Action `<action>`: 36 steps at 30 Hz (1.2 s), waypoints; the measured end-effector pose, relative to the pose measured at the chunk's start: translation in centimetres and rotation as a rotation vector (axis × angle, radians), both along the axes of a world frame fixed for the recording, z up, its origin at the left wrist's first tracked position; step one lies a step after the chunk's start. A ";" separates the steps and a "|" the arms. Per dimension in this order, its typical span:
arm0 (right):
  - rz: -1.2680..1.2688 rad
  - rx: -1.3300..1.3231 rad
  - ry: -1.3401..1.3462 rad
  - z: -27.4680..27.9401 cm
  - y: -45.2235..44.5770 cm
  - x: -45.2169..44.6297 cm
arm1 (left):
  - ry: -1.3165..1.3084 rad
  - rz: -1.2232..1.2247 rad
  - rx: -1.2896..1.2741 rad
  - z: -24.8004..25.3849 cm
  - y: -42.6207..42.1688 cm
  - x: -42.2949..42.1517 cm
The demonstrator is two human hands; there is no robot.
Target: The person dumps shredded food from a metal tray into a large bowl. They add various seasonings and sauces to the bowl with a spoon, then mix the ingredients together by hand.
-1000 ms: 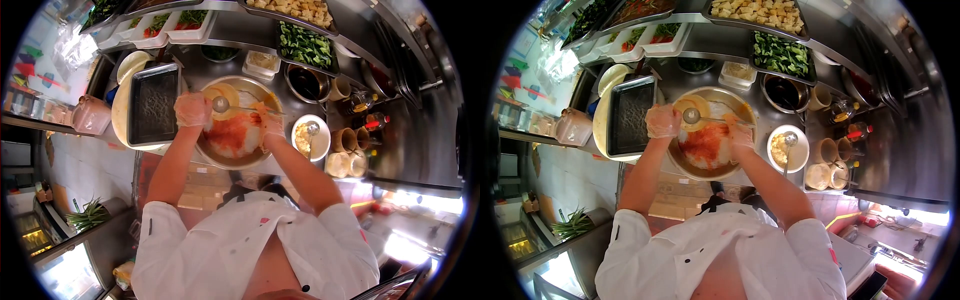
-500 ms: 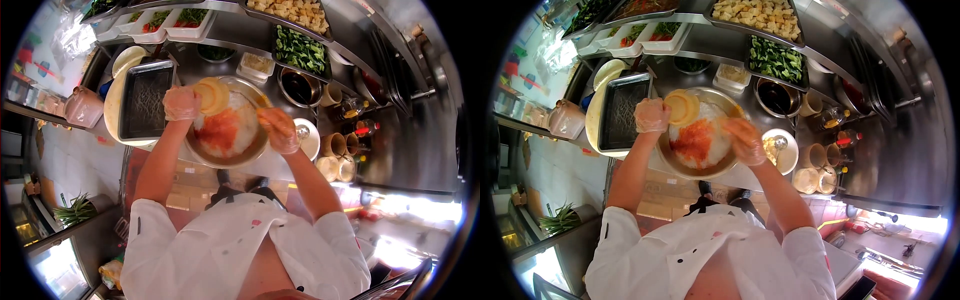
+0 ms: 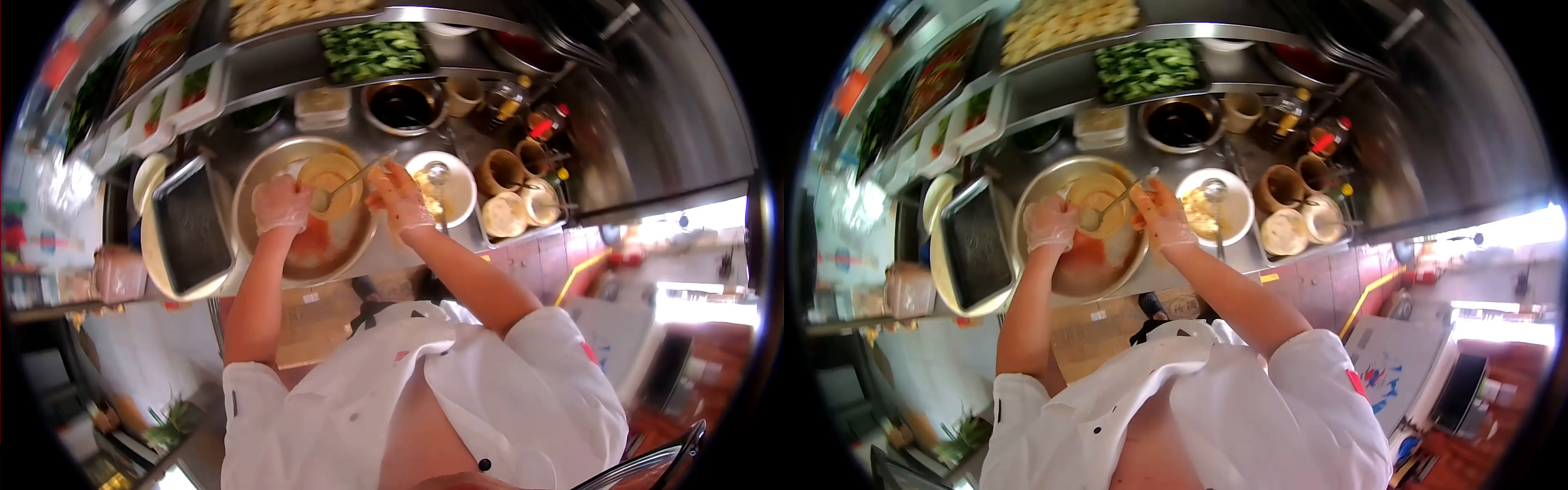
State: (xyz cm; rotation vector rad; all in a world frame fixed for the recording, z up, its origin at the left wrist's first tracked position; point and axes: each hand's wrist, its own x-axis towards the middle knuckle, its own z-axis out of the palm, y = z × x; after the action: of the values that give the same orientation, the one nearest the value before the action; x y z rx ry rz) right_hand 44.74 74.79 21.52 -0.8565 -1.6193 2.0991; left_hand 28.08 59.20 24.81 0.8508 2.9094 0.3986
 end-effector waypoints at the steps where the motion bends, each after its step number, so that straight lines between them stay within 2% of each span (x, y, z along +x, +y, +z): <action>1: -0.091 -0.040 0.040 0.8 1.5 1.5 | -0.059 -0.011 0.000 0.6 1.6 0.6; 3: -0.206 -0.034 -0.027 2.3 5.2 5.1 | -0.169 -0.029 0.136 -2.0 5.3 0.9; 5: -0.315 -0.028 0.043 1.2 9.2 9.3 | -0.224 -0.096 0.220 -3.0 9.4 1.7; 7: -0.398 -0.068 0.049 0.8 12.9 13.9 | -0.209 -0.128 0.219 -2.5 14.7 3.7; 9: -0.472 -0.109 -0.069 2.4 16.0 18.7 | -0.177 -0.161 0.206 -1.8 20.7 5.8; 11: -0.600 -0.149 0.008 1.8 18.9 23.0 | -0.133 -0.192 0.177 -1.4 26.3 7.9; 14: -0.661 -0.110 -0.049 1.0 23.0 29.5 | -0.052 -0.196 0.112 -3.5 34.2 9.6; 15: -0.592 -0.069 -0.174 0.9 24.4 32.0 | -0.037 -0.193 0.092 -4.0 36.5 10.0; 16: -0.627 -0.091 -0.168 0.2 25.3 33.6 | -0.071 -0.223 0.013 -3.8 38.5 10.6; 19: -0.668 -0.136 -0.131 -0.8 27.3 36.6 | -0.154 -0.250 -0.025 -10.0 43.8 9.5; 22: -0.673 -0.168 -0.127 -1.8 28.7 38.4 | -0.162 -0.263 -0.036 -11.1 45.8 11.7; 25: -0.634 -0.202 -0.150 -2.1 29.6 39.6 | 0.353 -0.756 -0.628 -11.6 45.9 12.8; 26: -0.627 -0.219 -0.155 -2.2 29.8 39.8 | 0.084 -0.478 -0.468 -12.9 46.5 12.5; 28: -0.617 -0.252 -0.154 -2.5 30.2 40.3 | 0.095 -0.426 -0.414 -7.8 46.1 15.3; 30: -0.606 -0.253 -0.196 -3.1 30.6 41.2 | 0.095 -0.237 -0.123 -7.0 45.1 16.1; 33: -0.616 -0.273 -0.209 -4.4 31.0 42.0 | 0.005 -0.247 0.085 -6.9 44.8 17.1; 36: -0.567 -0.218 -0.251 -4.2 31.8 42.6 | -0.064 -0.472 0.134 -6.4 44.0 19.1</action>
State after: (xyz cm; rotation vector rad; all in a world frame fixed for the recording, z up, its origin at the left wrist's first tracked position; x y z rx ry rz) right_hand 87.32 106.59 17.33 -1.4971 -1.0765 1.8226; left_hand 47.16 103.18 18.43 1.4638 2.5290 0.5620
